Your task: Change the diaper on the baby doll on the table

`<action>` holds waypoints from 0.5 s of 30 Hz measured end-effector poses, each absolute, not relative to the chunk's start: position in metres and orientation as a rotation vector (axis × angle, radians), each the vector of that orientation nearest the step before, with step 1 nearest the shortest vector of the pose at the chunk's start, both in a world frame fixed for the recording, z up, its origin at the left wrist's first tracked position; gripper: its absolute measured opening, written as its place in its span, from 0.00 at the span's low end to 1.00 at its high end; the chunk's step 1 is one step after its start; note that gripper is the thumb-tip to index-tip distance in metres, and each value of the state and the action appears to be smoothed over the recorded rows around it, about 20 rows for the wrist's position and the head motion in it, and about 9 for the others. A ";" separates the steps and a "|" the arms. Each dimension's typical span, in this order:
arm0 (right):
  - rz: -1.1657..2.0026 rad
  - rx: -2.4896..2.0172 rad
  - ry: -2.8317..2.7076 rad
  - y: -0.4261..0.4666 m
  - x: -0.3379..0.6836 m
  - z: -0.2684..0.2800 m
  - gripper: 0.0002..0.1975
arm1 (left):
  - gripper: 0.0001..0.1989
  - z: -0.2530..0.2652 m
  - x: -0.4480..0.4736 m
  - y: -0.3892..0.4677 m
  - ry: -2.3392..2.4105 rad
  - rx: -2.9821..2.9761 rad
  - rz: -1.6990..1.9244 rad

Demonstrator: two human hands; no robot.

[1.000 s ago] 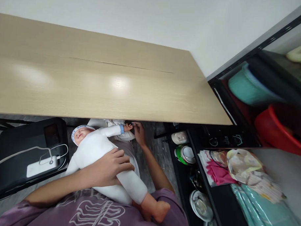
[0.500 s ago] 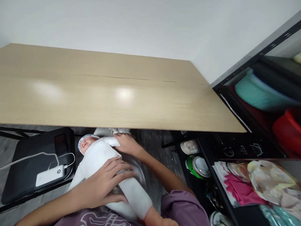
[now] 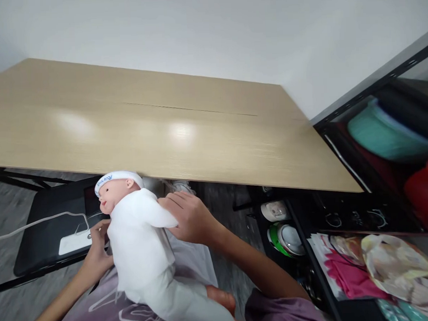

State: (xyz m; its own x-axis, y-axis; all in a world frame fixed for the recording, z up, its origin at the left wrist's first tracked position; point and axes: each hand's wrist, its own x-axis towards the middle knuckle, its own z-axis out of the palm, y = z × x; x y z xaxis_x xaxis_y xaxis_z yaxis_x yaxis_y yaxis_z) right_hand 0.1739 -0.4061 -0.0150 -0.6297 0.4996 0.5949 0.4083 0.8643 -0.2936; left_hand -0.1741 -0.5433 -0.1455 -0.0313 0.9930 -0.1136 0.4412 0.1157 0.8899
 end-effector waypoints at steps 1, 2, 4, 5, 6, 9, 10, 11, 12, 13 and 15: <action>0.156 -0.661 -2.310 -0.408 0.177 -0.009 0.12 | 0.44 -0.140 -0.172 -0.537 1.571 1.444 0.845; 0.141 -0.676 -2.290 -0.409 0.181 -0.004 0.12 | 0.41 -0.134 -0.172 -0.530 1.544 1.478 0.813; 0.129 -0.733 -2.246 -0.412 0.193 0.006 0.12 | 0.31 -0.116 -0.171 -0.518 1.497 1.626 0.780; 0.132 -0.778 -2.223 -0.414 0.199 0.011 0.13 | 0.26 -0.105 -0.171 -0.511 1.489 1.733 0.799; 0.133 -0.835 -2.196 -0.416 0.207 0.015 0.13 | 0.22 -0.093 -0.171 -0.504 1.490 1.848 0.840; 0.078 -1.047 -2.107 -0.415 0.230 0.021 0.13 | 0.17 -0.053 -0.167 -0.474 1.514 2.134 0.925; 0.039 -1.118 -2.087 -0.412 0.237 0.020 0.12 | 0.17 -0.041 -0.164 -0.460 1.524 2.184 0.911; -0.001 -1.189 -2.073 -0.407 0.244 0.019 0.09 | 0.17 -0.030 -0.161 -0.444 1.529 2.213 0.872; -0.036 -1.264 -2.066 -0.400 0.250 0.016 0.07 | 0.18 -0.020 -0.158 -0.426 1.532 2.222 0.818; -0.062 -1.347 -2.068 -0.391 0.255 0.012 0.07 | 0.20 -0.013 -0.154 -0.407 1.541 2.219 0.751; -0.073 -1.543 -2.076 -0.368 0.264 0.004 0.12 | 0.23 -0.004 -0.144 -0.367 1.571 2.216 0.648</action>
State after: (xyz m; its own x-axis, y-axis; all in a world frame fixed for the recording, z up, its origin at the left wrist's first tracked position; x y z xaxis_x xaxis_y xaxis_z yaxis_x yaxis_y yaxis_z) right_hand 0.2642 -0.3678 0.0037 -0.1925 0.8703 0.4533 0.8999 0.3408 -0.2723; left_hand -0.1441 -0.3665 -0.0036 0.2814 0.9453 0.1647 0.7865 -0.3256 0.5248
